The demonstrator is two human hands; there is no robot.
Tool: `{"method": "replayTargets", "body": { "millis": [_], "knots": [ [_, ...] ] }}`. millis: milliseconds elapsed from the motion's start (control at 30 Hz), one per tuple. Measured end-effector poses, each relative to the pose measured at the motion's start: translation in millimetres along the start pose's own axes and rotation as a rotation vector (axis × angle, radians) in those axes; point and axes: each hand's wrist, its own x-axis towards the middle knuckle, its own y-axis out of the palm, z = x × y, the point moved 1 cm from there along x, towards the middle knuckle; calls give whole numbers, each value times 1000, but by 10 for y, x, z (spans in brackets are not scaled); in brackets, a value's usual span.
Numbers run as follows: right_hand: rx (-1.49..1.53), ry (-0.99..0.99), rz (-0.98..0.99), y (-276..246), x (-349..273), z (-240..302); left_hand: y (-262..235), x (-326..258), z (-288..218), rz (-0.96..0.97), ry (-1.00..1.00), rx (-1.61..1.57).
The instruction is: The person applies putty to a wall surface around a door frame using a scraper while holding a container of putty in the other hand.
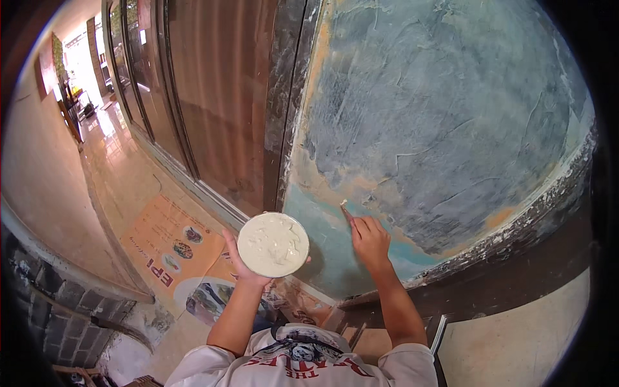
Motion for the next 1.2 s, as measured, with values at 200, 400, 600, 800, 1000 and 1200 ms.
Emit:
{"method": "replayTargets", "body": {
  "millis": [200,400,600,800,1000,1200],
  "knots": [
    [-34,-12,-34,-99,118,2,-49,-8,-34,69,19,54],
    [-32,-43,-12,12,30,28,-39,-22,-27,72,13,43],
    [-104,-48,-36,-40,84,-38,-67,-37,-48,50,27,69],
    [-97,-82,-81,-204,102,58,-40,-47,-29,138,2,77],
    [-67,-168,-126,-550,176,340,-53,-31,-14,19,-8,-68],
    [49,-119,-40,-658,149,411,-159,-1,5,-11,-6,53]
  ]
}}
